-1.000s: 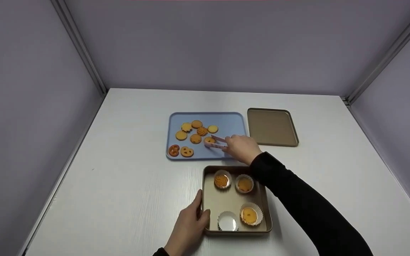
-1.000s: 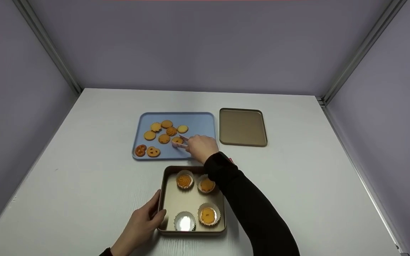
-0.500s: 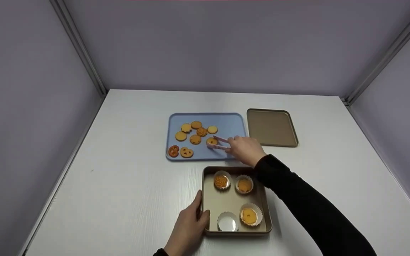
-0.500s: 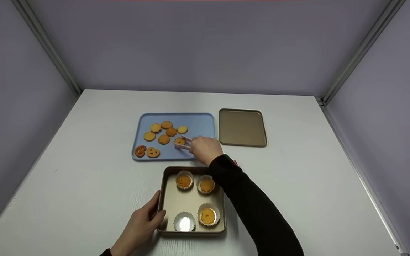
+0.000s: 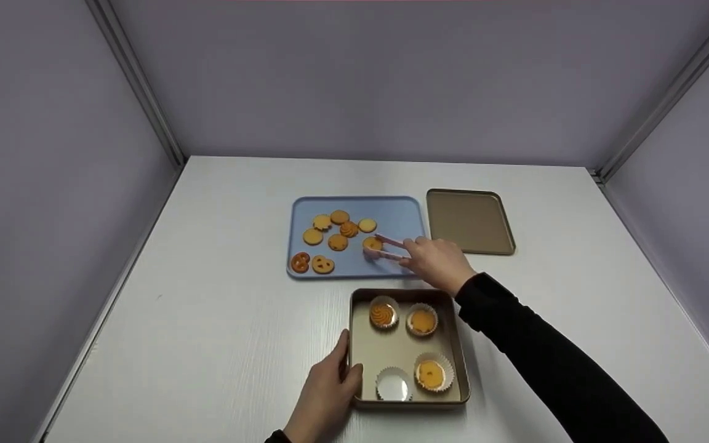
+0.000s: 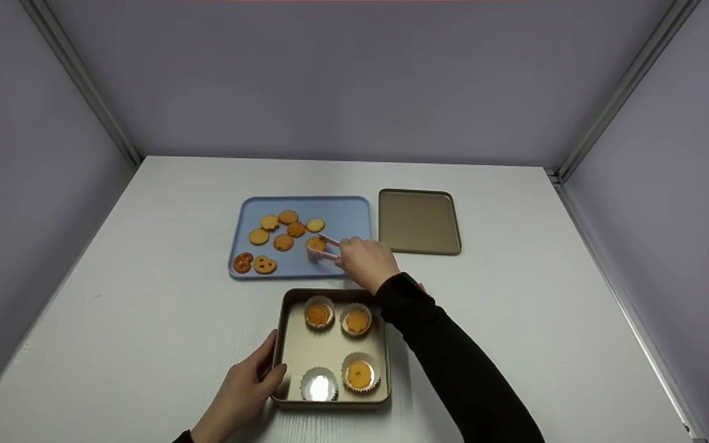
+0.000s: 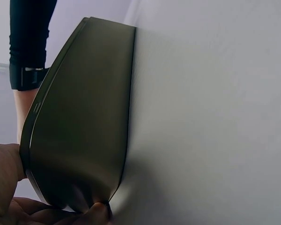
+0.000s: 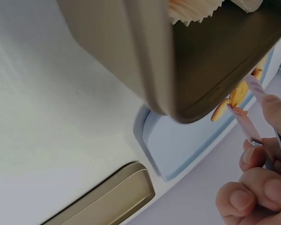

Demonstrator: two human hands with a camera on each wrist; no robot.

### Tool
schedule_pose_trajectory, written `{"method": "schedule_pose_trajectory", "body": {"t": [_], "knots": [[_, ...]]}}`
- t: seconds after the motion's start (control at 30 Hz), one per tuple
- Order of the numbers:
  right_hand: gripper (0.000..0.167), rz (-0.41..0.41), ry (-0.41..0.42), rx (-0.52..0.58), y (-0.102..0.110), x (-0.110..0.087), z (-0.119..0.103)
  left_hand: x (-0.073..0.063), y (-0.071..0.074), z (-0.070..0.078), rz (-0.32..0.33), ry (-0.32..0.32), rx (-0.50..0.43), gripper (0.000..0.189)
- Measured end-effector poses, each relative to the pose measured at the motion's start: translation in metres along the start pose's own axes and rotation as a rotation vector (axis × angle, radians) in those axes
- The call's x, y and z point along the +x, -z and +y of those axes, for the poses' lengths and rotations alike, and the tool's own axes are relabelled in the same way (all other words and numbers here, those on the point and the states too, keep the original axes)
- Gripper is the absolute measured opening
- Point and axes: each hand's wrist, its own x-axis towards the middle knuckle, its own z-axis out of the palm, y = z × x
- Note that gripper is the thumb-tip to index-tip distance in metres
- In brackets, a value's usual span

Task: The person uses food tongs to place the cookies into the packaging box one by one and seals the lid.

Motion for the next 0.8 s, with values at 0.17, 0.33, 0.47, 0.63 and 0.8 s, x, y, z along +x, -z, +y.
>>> {"method": "schedule_pose_trajectory", "body": {"t": [0.17, 0.33, 0.47, 0.63, 0.8], "knots": [[0.031, -0.019, -0.015, 0.010, 0.007, -0.005, 0.002, 0.000, 0.000, 0.000, 0.001, -0.010, -0.003, 0.067], [0.030, -0.011, -0.009, 0.019, 0.013, -0.009, 0.005, 0.001, 0.000, 0.000, 0.000, -0.011, -0.006, 0.068], [0.029, -0.005, -0.002, 0.040, 0.017, -0.012, 0.005, 0.000, 0.000, 0.000, 0.000, -0.001, 0.001, 0.067], [0.028, -0.012, -0.003, 0.043, 0.020, -0.016, 0.005, 0.001, 0.000, 0.000, -0.004, 0.007, 0.010, 0.068], [0.029, -0.003, 0.003, 0.056, 0.022, -0.021, 0.005, 0.001, 0.000, -0.001, -0.008, 0.001, 0.007, 0.068]]}}
